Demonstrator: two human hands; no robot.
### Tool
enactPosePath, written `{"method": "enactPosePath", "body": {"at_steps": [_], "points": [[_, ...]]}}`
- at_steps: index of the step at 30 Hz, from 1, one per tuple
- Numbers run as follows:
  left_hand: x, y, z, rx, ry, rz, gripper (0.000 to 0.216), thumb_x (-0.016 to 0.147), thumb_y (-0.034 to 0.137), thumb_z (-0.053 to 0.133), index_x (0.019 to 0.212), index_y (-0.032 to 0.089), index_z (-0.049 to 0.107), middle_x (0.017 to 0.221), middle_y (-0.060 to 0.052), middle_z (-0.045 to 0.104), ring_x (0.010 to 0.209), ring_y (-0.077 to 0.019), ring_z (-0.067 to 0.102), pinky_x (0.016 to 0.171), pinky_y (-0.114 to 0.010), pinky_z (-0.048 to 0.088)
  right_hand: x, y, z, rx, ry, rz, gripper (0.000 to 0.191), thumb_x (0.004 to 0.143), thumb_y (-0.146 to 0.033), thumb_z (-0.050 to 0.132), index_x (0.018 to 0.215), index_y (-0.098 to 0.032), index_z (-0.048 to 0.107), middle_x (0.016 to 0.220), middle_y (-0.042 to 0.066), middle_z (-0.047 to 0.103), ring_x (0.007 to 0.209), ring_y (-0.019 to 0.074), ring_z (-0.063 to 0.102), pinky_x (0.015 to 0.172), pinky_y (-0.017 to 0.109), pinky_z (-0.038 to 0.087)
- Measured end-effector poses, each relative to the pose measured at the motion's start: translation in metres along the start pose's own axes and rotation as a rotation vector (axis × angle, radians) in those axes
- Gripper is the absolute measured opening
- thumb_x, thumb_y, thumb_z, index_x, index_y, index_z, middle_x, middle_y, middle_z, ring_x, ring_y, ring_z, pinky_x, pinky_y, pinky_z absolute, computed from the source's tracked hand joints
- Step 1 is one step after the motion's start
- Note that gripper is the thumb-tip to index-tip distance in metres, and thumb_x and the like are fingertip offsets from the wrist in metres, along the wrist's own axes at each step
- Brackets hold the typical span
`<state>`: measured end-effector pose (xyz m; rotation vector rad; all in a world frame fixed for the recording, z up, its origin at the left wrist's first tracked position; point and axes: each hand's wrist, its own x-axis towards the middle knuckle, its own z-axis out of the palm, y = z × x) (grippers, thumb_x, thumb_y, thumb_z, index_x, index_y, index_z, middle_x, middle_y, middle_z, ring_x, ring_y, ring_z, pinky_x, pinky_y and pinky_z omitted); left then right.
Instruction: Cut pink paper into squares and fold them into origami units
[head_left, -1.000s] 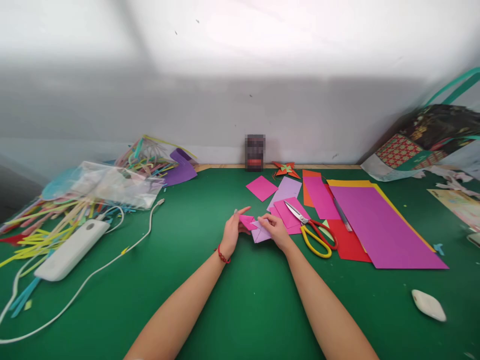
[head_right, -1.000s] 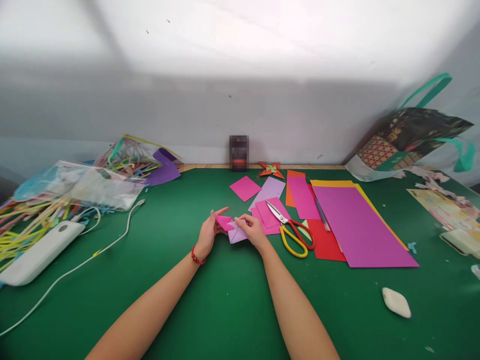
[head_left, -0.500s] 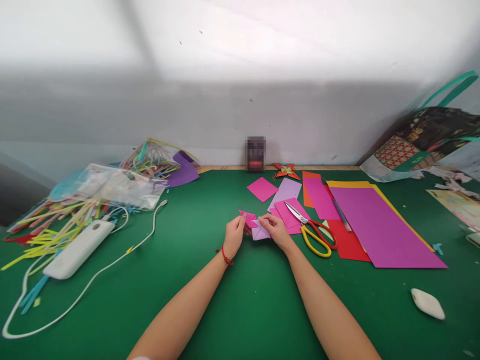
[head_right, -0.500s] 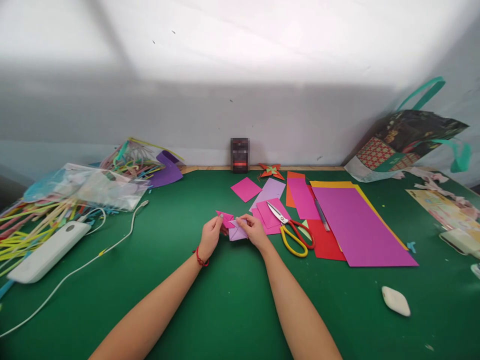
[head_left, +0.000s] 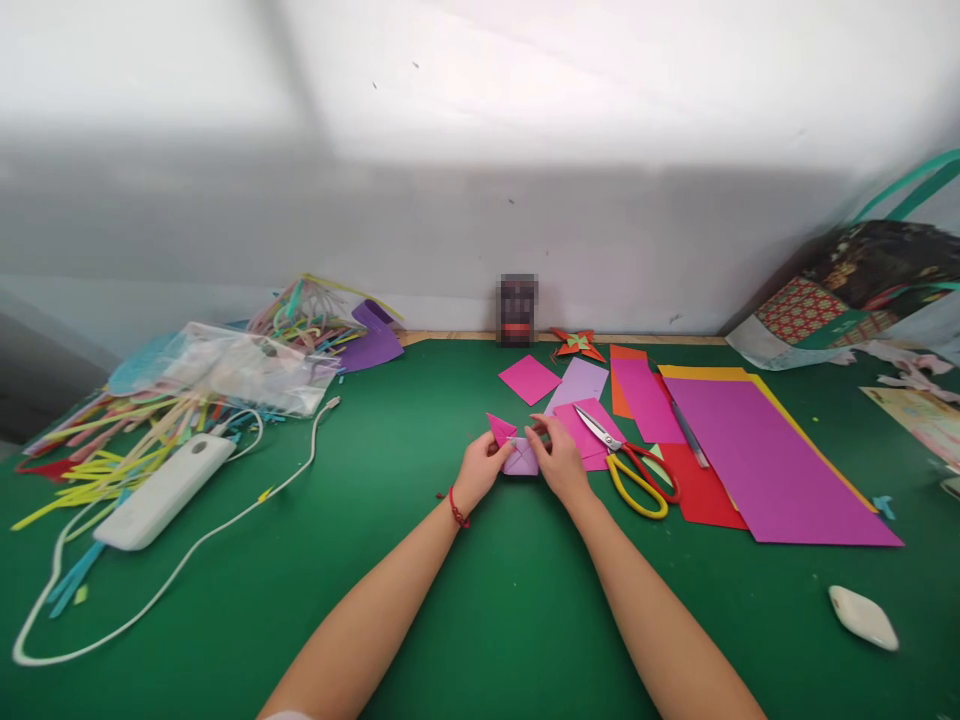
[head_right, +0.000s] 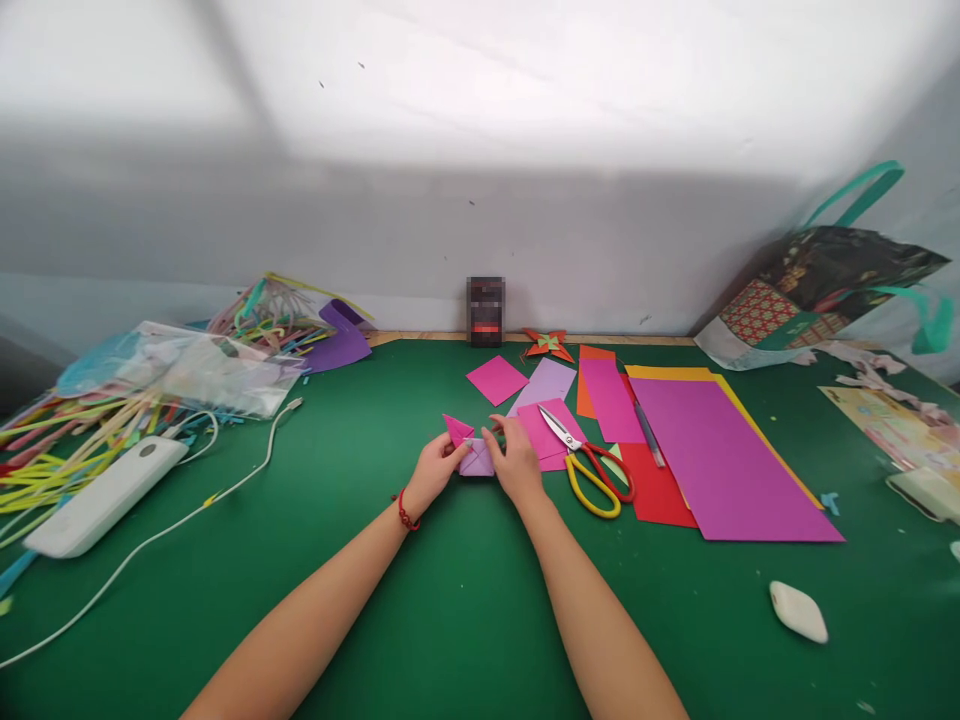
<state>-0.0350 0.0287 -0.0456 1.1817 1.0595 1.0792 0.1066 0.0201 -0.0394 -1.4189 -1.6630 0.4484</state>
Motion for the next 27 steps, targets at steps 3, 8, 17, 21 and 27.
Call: {"method": "enactPosePath", "body": {"at_steps": [3, 8, 17, 21, 27], "points": [[0.002, -0.002, -0.001, 0.003, 0.018, -0.003, 0.035, 0.064, 0.044, 0.063, 0.081, 0.013, 0.059, 0.075, -0.004, 0.065, 0.066, -0.0153, 0.059, 0.059, -0.025, 0.046, 0.004, 0.013, -0.018, -0.263, 0.076, -0.185, 0.029, 0.087, -0.033, 0.039, 0.103, -0.015, 0.057, 0.097, 0.013, 0.060, 0.095, 0.0243, 0.054, 0.084, 0.039, 0.043], [0.004, -0.004, -0.001, 0.008, 0.033, -0.037, 0.032, 0.062, 0.042, 0.067, 0.072, 0.013, 0.058, 0.066, -0.002, 0.063, 0.060, -0.0137, 0.058, 0.054, -0.024, 0.044, -0.003, 0.055, -0.044, -0.684, 0.208, -0.053, 0.032, 0.085, -0.018, 0.034, 0.109, -0.011, 0.054, 0.118, 0.018, 0.052, 0.111, 0.0302, 0.044, 0.087, 0.044, 0.039], [0.004, -0.002, -0.003, -0.058, 0.096, -0.022, 0.034, 0.063, 0.044, 0.065, 0.074, 0.014, 0.054, 0.054, 0.003, 0.057, 0.049, -0.0099, 0.053, 0.044, -0.019, 0.039, 0.012, 0.077, -0.072, -0.687, 0.097, 0.203, 0.031, 0.081, -0.015, 0.036, 0.104, -0.009, 0.057, 0.097, 0.017, 0.063, 0.093, 0.0278, 0.055, 0.079, 0.038, 0.040], [0.003, 0.002, -0.004, -0.129, 0.186, -0.075, 0.038, 0.070, 0.042, 0.060, 0.093, 0.014, 0.050, 0.055, 0.004, 0.056, 0.044, -0.0095, 0.053, 0.038, -0.018, 0.040, 0.012, 0.061, -0.049, -0.621, 0.217, 0.165, 0.033, 0.080, -0.019, 0.041, 0.107, -0.009, 0.057, 0.119, 0.019, 0.053, 0.113, 0.0291, 0.043, 0.093, 0.042, 0.033], [0.026, 0.024, -0.022, -0.013, 0.255, -0.083, 0.046, 0.069, 0.015, 0.062, 0.113, 0.013, 0.047, 0.064, 0.004, 0.056, 0.043, -0.0074, 0.055, 0.042, -0.018, 0.047, 0.000, 0.052, -0.011, -0.450, 0.149, 0.166, 0.033, 0.079, -0.021, 0.039, 0.103, -0.013, 0.060, 0.119, 0.015, 0.054, 0.111, 0.0264, 0.046, 0.094, 0.044, 0.033]]}}
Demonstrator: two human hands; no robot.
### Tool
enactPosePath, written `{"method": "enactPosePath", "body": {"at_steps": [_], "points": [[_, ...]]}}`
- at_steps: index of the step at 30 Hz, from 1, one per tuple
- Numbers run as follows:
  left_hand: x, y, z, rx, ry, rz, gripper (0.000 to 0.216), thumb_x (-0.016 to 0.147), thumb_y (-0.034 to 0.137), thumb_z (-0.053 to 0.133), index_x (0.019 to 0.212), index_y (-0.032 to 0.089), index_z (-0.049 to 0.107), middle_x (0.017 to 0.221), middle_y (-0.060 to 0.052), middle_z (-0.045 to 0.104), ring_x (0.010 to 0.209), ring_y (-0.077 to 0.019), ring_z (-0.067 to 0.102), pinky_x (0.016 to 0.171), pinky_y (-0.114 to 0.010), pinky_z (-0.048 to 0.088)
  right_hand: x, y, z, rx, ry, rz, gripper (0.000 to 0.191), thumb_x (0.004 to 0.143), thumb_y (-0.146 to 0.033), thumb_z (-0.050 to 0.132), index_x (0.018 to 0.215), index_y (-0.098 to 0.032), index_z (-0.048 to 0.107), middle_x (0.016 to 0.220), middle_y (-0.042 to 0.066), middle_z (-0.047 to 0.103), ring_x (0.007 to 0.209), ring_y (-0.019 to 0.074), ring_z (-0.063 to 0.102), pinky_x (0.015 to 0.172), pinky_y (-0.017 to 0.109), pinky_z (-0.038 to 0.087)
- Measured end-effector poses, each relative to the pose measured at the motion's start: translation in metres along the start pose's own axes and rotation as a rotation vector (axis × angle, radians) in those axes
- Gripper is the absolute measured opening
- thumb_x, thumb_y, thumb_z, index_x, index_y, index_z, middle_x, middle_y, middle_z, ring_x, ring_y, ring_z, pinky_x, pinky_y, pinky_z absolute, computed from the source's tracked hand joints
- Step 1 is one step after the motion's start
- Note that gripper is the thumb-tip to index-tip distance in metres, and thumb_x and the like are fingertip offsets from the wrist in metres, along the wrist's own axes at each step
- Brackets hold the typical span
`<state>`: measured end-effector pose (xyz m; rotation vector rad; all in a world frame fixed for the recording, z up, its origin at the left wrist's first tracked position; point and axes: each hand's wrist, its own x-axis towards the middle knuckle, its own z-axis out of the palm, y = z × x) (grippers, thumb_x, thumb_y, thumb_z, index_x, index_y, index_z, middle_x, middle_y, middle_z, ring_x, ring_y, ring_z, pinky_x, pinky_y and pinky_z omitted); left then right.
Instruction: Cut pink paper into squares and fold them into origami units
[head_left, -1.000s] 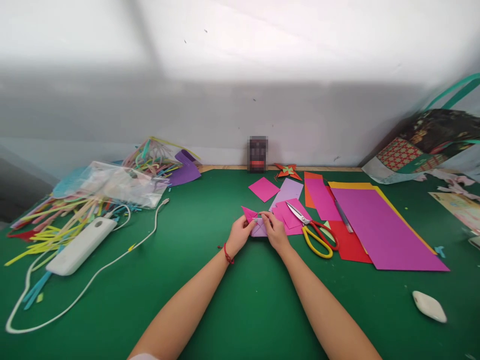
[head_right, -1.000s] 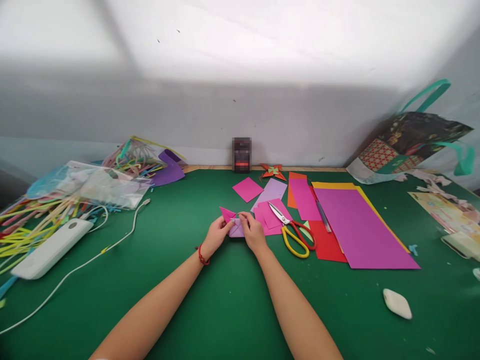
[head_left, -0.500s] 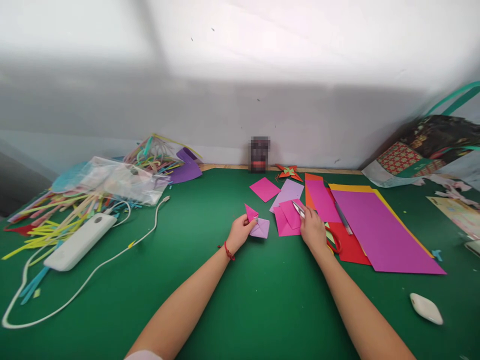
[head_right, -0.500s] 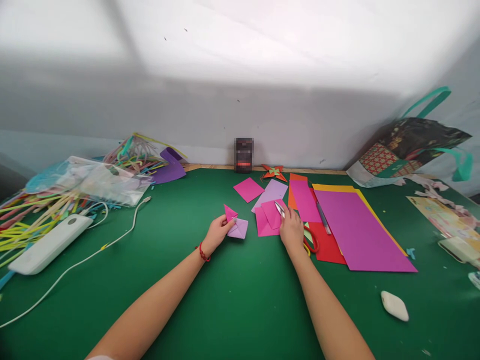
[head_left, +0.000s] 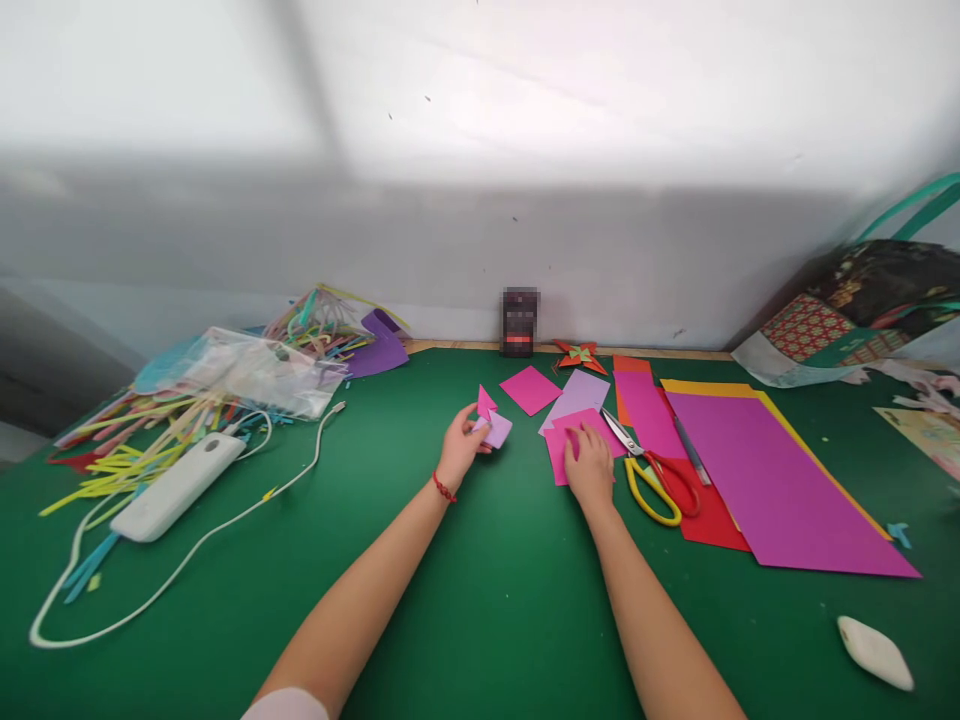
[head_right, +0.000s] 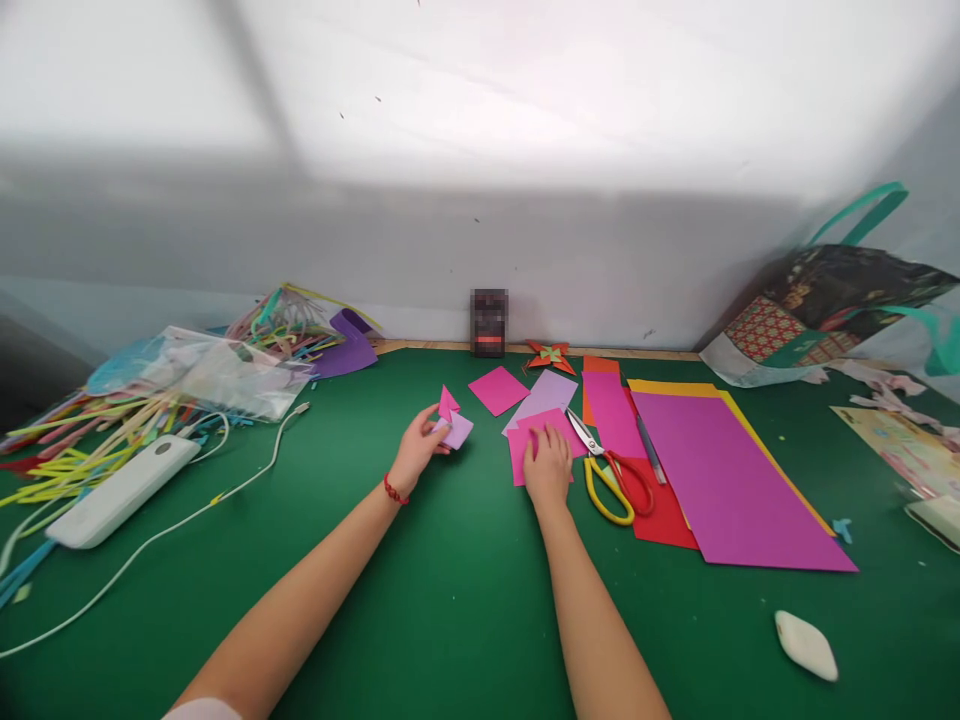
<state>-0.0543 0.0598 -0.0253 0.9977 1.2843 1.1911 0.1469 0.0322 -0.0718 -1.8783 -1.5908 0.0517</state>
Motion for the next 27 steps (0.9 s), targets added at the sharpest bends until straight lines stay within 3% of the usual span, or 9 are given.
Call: {"method": "enactPosePath", "body": {"at_steps": [5, 8, 10, 12, 16, 20, 24, 27], "points": [[0.043, 0.020, -0.018, 0.418, 0.156, 0.122, 0.042, 0.070, 0.012, 0.058, 0.112, 0.015, 0.055, 0.066, 0.002, 0.057, 0.048, -0.0100, 0.057, 0.052, -0.025, 0.051, -0.002, 0.001, 0.002, 0.041, -0.006, -0.003, 0.034, 0.079, -0.023, 0.038, 0.103, -0.013, 0.061, 0.119, 0.014, 0.055, 0.112, 0.0271, 0.045, 0.096, 0.046, 0.031], [0.056, 0.024, -0.020, 0.645, 0.256, 0.206, 0.041, 0.067, 0.012, 0.061, 0.109, 0.015, 0.058, 0.094, -0.009, 0.061, 0.087, -0.0228, 0.061, 0.081, -0.035, 0.048, -0.002, -0.006, 0.001, 0.014, 0.030, 0.003, 0.036, 0.081, -0.024, 0.037, 0.108, -0.012, 0.059, 0.126, 0.017, 0.049, 0.118, 0.0293, 0.040, 0.096, 0.049, 0.029], [0.058, 0.023, -0.013, 0.793, 0.369, 0.266, 0.039, 0.070, 0.016, 0.061, 0.109, 0.013, 0.058, 0.116, -0.015, 0.053, 0.111, -0.0286, 0.049, 0.095, -0.040, 0.039, -0.002, -0.013, 0.000, -0.003, 0.072, -0.028, 0.037, 0.084, -0.026, 0.036, 0.112, -0.012, 0.057, 0.133, 0.016, 0.042, 0.123, 0.0298, 0.034, 0.099, 0.050, 0.026], [0.057, 0.022, -0.001, 0.936, 0.426, 0.319, 0.037, 0.075, 0.021, 0.057, 0.111, 0.012, 0.056, 0.129, -0.018, 0.043, 0.122, -0.0299, 0.038, 0.101, -0.043, 0.030, -0.002, -0.019, 0.000, 0.010, 0.070, -0.101, 0.036, 0.087, -0.026, 0.034, 0.113, -0.015, 0.056, 0.134, 0.014, 0.042, 0.126, 0.0283, 0.030, 0.100, 0.051, 0.024], [0.062, 0.020, 0.031, 1.070, 0.260, 0.374, 0.037, 0.076, 0.029, 0.058, 0.110, 0.015, 0.054, 0.131, -0.016, 0.042, 0.126, -0.0279, 0.033, 0.105, -0.048, 0.019, -0.003, -0.022, 0.004, 0.057, 0.003, -0.147, 0.036, 0.088, -0.027, 0.033, 0.111, -0.015, 0.057, 0.133, 0.015, 0.043, 0.126, 0.0274, 0.031, 0.099, 0.049, 0.028], [0.076, 0.017, 0.055, 1.137, 0.159, 0.287, 0.044, 0.068, 0.038, 0.066, 0.104, 0.015, 0.055, 0.135, -0.019, 0.037, 0.129, -0.0309, 0.026, 0.105, -0.052, 0.012, -0.003, -0.019, 0.009, 0.036, -0.042, -0.130, 0.035, 0.087, -0.027, 0.035, 0.111, -0.015, 0.058, 0.132, 0.015, 0.045, 0.124, 0.0274, 0.036, 0.099, 0.047, 0.029], [0.083, 0.011, 0.064, 1.148, 0.139, 0.278, 0.030, 0.067, 0.034, 0.067, 0.089, 0.015, 0.057, 0.133, -0.019, 0.039, 0.129, -0.0307, 0.025, 0.105, -0.051, 0.012, -0.003, -0.019, 0.009, -0.007, -0.071, -0.131, 0.036, 0.088, -0.028, 0.035, 0.112, -0.014, 0.058, 0.132, 0.015, 0.046, 0.122, 0.0279, 0.038, 0.099, 0.047, 0.028], [0.080, 0.009, 0.065, 1.135, 0.138, 0.338, 0.026, 0.069, 0.027, 0.065, 0.091, 0.017, 0.056, 0.128, -0.015, 0.045, 0.128, -0.0280, 0.028, 0.106, -0.047, 0.012, -0.003, -0.020, 0.009, -0.011, -0.072, -0.128, 0.036, 0.087, -0.028, 0.036, 0.112, -0.014, 0.058, 0.130, 0.015, 0.047, 0.122, 0.0276, 0.039, 0.100, 0.047, 0.027]]}}
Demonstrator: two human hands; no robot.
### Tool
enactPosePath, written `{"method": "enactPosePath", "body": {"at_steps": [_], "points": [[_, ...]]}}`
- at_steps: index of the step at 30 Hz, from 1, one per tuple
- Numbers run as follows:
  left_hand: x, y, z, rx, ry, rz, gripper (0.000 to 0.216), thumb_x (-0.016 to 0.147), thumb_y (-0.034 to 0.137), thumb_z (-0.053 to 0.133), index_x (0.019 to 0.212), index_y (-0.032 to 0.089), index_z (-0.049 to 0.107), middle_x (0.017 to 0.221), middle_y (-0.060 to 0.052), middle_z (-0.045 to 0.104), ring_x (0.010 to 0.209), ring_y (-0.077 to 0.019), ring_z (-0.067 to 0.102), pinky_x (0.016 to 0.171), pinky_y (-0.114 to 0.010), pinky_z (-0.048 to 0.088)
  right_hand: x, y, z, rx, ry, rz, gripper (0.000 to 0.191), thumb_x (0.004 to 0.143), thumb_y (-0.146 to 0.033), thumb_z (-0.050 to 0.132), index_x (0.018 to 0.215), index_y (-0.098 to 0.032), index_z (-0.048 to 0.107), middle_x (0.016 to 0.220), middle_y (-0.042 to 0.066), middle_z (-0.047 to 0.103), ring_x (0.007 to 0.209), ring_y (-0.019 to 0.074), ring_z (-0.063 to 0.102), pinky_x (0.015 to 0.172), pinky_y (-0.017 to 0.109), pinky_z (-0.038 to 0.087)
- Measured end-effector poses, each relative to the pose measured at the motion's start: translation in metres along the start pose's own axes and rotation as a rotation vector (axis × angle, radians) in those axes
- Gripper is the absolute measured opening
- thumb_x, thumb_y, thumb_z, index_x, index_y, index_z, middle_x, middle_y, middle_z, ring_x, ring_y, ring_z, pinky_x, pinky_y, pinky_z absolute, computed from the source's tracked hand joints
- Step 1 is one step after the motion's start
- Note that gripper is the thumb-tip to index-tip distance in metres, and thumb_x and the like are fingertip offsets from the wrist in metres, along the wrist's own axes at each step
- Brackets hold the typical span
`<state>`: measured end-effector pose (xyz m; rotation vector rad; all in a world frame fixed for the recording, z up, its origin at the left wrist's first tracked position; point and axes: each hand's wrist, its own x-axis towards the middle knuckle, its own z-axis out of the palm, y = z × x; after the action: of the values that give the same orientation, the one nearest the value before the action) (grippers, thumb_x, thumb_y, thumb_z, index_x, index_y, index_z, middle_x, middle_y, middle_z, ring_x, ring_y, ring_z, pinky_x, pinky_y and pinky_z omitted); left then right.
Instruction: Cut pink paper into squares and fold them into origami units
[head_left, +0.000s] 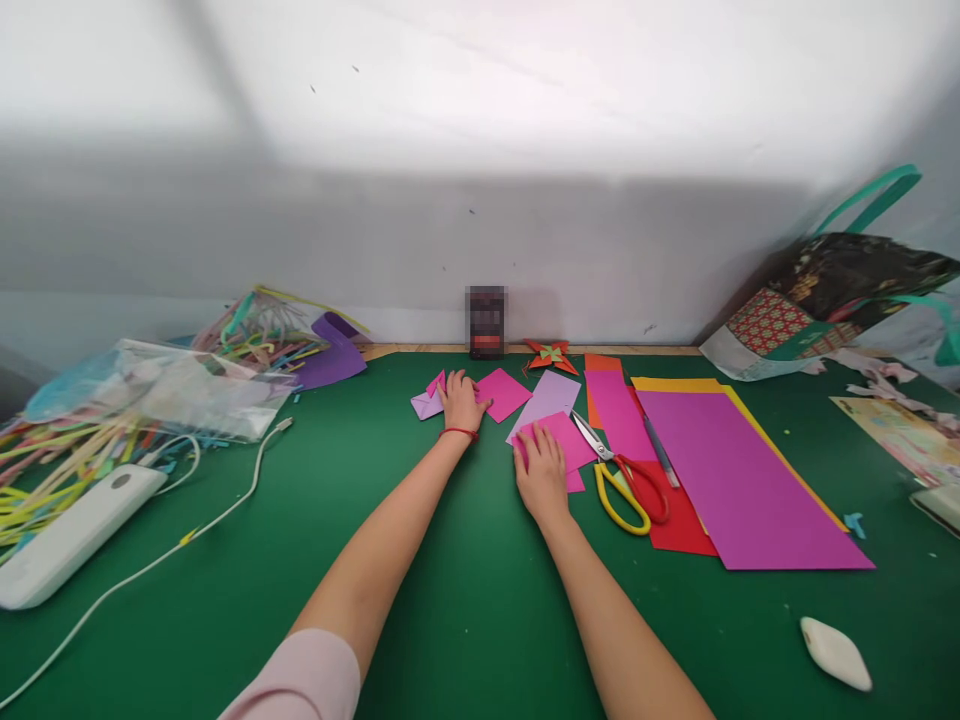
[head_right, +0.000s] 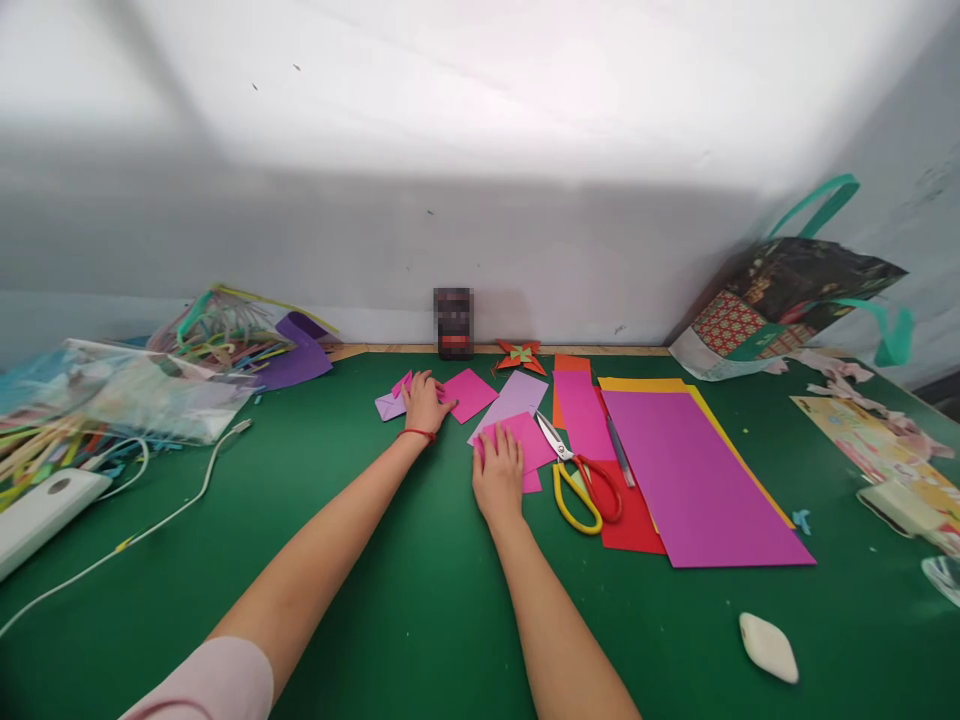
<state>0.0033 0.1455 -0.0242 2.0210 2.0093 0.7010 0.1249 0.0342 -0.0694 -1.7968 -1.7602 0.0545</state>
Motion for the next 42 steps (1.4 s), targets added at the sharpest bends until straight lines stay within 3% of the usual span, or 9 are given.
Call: {"method": "enactPosePath", "body": {"at_steps": [4, 11, 15, 18, 23, 29, 33, 38, 42], "points": [[0.000, 0.002, -0.005, -0.010, -0.046, -0.083, 0.042, 0.065, 0.028, 0.069, 0.102, 0.015, 0.054, 0.121, -0.016, 0.049, 0.122, -0.0296, 0.036, 0.103, -0.046, 0.018, 0.000, 0.001, 0.001, 0.002, 0.002, -0.007, 0.035, 0.087, -0.027, 0.036, 0.112, -0.015, 0.058, 0.129, 0.015, 0.048, 0.121, 0.0274, 0.039, 0.099, 0.048, 0.027], [0.010, -0.004, -0.011, 0.022, -0.100, -0.215, 0.035, 0.057, 0.036, 0.074, 0.081, 0.014, 0.060, 0.130, -0.019, 0.038, 0.125, -0.0356, 0.028, 0.100, -0.045, 0.022, 0.000, 0.001, -0.002, -0.010, -0.005, 0.002, 0.035, 0.086, -0.027, 0.038, 0.111, -0.013, 0.058, 0.127, 0.016, 0.050, 0.118, 0.0281, 0.042, 0.099, 0.046, 0.029], [0.005, 0.002, -0.010, 0.038, -0.113, -0.072, 0.037, 0.068, 0.027, 0.065, 0.101, 0.012, 0.057, 0.125, -0.019, 0.045, 0.123, -0.0327, 0.034, 0.101, -0.046, 0.021, 0.001, 0.001, -0.003, -0.020, -0.013, 0.000, 0.035, 0.085, -0.026, 0.039, 0.111, -0.013, 0.058, 0.126, 0.016, 0.050, 0.118, 0.0280, 0.042, 0.099, 0.046, 0.029], [-0.002, 0.013, -0.005, 0.024, -0.171, 0.060, 0.045, 0.077, 0.019, 0.053, 0.121, 0.009, 0.046, 0.126, -0.018, 0.047, 0.121, -0.0251, 0.040, 0.102, -0.038, 0.024, 0.001, 0.001, -0.003, -0.023, -0.004, -0.004, 0.035, 0.085, -0.026, 0.039, 0.111, -0.013, 0.058, 0.126, 0.016, 0.050, 0.117, 0.0279, 0.043, 0.098, 0.046, 0.029], [-0.011, 0.027, 0.003, 0.100, -0.323, 0.089, 0.087, 0.067, 0.048, 0.060, 0.134, 0.003, 0.026, 0.141, -0.026, 0.023, 0.131, -0.0352, 0.020, 0.104, -0.049, 0.017, 0.001, 0.001, -0.001, -0.025, 0.002, -0.011, 0.034, 0.085, -0.026, 0.039, 0.110, -0.013, 0.058, 0.126, 0.016, 0.051, 0.117, 0.0279, 0.043, 0.099, 0.045, 0.029], [-0.011, 0.040, -0.005, 0.358, -0.361, 0.203, 0.057, 0.081, 0.038, 0.047, 0.124, 0.001, 0.042, 0.129, -0.031, 0.040, 0.119, -0.0383, 0.040, 0.090, -0.047, 0.038, 0.000, 0.001, 0.001, -0.011, 0.003, 0.000, 0.035, 0.085, -0.025, 0.039, 0.111, -0.013, 0.058, 0.126, 0.016, 0.050, 0.119, 0.0286, 0.042, 0.099, 0.047, 0.029], [-0.015, 0.047, -0.016, 0.368, -0.375, 0.324, 0.030, 0.087, 0.014, 0.034, 0.105, 0.005, 0.056, 0.101, -0.021, 0.063, 0.098, -0.0271, 0.060, 0.079, -0.035, 0.047, 0.001, 0.001, -0.001, 0.034, 0.008, 0.006, 0.034, 0.085, -0.026, 0.040, 0.110, -0.012, 0.059, 0.126, 0.017, 0.050, 0.118, 0.0299, 0.042, 0.100, 0.049, 0.027], [-0.036, 0.047, -0.036, 0.383, -0.298, 0.402, 0.033, 0.086, 0.004, 0.028, 0.111, 0.003, 0.050, 0.094, -0.020, 0.064, 0.090, -0.0272, 0.063, 0.071, -0.036, 0.050, 0.004, -0.004, -0.010, 0.395, 0.070, 0.062, 0.041, 0.087, -0.036, 0.034, 0.111, -0.012, 0.058, 0.122, 0.016, 0.054, 0.118, 0.0263, 0.044, 0.099, 0.046, 0.032], [-0.066, 0.036, -0.041, 0.333, -0.212, 0.579, 0.027, 0.086, 0.009, 0.036, 0.106, 0.007, 0.054, 0.111, -0.018, 0.060, 0.102, -0.0236, 0.058, 0.085, -0.034, 0.046, 0.007, -0.010, -0.014, 0.953, 0.017, 0.221, 0.047, 0.084, -0.046, 0.039, 0.119, -0.017, 0.050, 0.117, 0.012, 0.058, 0.101, 0.0238, 0.058, 0.081, 0.041, 0.050]]}}
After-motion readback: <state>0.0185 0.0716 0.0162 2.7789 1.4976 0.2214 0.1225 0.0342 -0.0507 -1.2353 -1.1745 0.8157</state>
